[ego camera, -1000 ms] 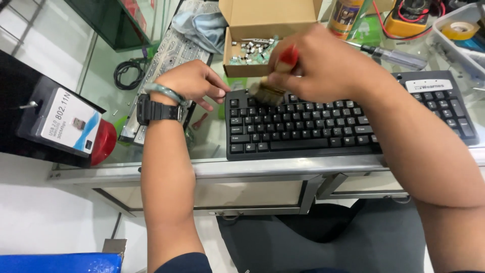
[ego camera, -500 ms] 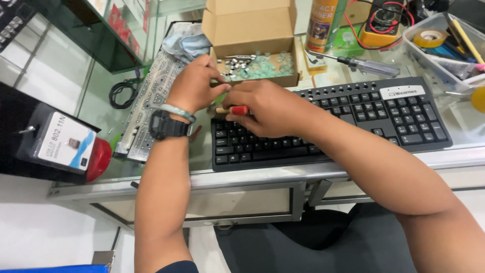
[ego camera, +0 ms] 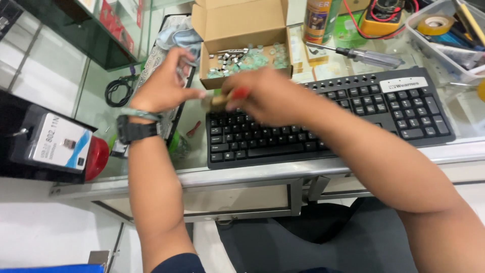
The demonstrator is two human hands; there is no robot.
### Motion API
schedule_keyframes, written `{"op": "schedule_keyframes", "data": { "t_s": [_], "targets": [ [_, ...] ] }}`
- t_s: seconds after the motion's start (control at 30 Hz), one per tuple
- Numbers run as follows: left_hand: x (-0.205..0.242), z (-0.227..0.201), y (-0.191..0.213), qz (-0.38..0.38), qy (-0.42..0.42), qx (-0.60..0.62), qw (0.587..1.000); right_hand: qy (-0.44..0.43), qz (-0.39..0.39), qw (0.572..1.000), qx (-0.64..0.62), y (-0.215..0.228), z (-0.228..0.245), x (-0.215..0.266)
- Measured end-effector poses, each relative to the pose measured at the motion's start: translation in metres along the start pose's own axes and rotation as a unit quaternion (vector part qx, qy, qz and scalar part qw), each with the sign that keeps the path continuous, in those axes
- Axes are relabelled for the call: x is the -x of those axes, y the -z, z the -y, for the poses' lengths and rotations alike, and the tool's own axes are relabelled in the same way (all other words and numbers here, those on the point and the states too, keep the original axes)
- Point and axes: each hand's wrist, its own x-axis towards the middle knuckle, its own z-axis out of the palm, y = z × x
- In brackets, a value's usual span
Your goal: The person cleans a black computer keyboard using a small brush with a red handle. They systematically sweep across the keys and between them to remove dust and debris. The person holds the keyboard steady with their left hand while brushing with their right hand.
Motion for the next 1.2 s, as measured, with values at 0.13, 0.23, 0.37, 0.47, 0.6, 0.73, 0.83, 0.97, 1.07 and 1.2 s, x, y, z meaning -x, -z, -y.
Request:
{"op": "schedule_keyframes", "data": {
  "t_s": [0.13,0.23,0.37,0.47,0.6,0.73,0.83,0.97,1.07,1.2],
  "targets": [
    [0.003,-0.005,-0.004,0.039,0.074,-0.019,0.996,0.013,0.011,0.998,0.060,-0.008,0.012,0.001],
    [0.000,-0.010,-0.009,0.055,0.095,-0.082,0.991,0.005,0.005,0.998,0.062,-0.007,0.011,0.000],
    [-0.006,0.011,-0.015,0.061,0.134,-0.104,0.984,0.002,-0.012,0.999,0.048,-0.003,0.002,0.002],
    [-0.011,0.028,-0.017,0.058,0.142,-0.110,0.982,0.011,-0.035,0.999,0.030,-0.003,0.001,0.001],
    [-0.007,0.017,-0.015,0.051,0.162,-0.112,0.979,0.026,-0.049,0.998,-0.015,0.000,0.005,0.001],
    [-0.007,-0.003,-0.012,0.040,0.175,-0.087,0.980,0.013,-0.039,0.999,-0.008,0.044,0.002,0.027],
    [-0.010,-0.025,-0.013,0.111,0.288,-0.171,0.936,-0.098,0.036,0.990,0.092,0.099,0.017,0.062],
    [-0.010,-0.022,-0.013,0.117,0.286,-0.170,0.936,-0.294,0.094,0.899,0.310,0.169,0.025,0.115],
    [-0.009,-0.023,-0.012,0.119,0.277,-0.173,0.937,-0.379,0.080,0.790,0.475,0.203,0.022,0.141],
    [-0.010,-0.026,-0.013,0.123,0.271,-0.173,0.939,-0.197,-0.017,0.918,0.344,0.179,0.041,0.109]
  ]
}}
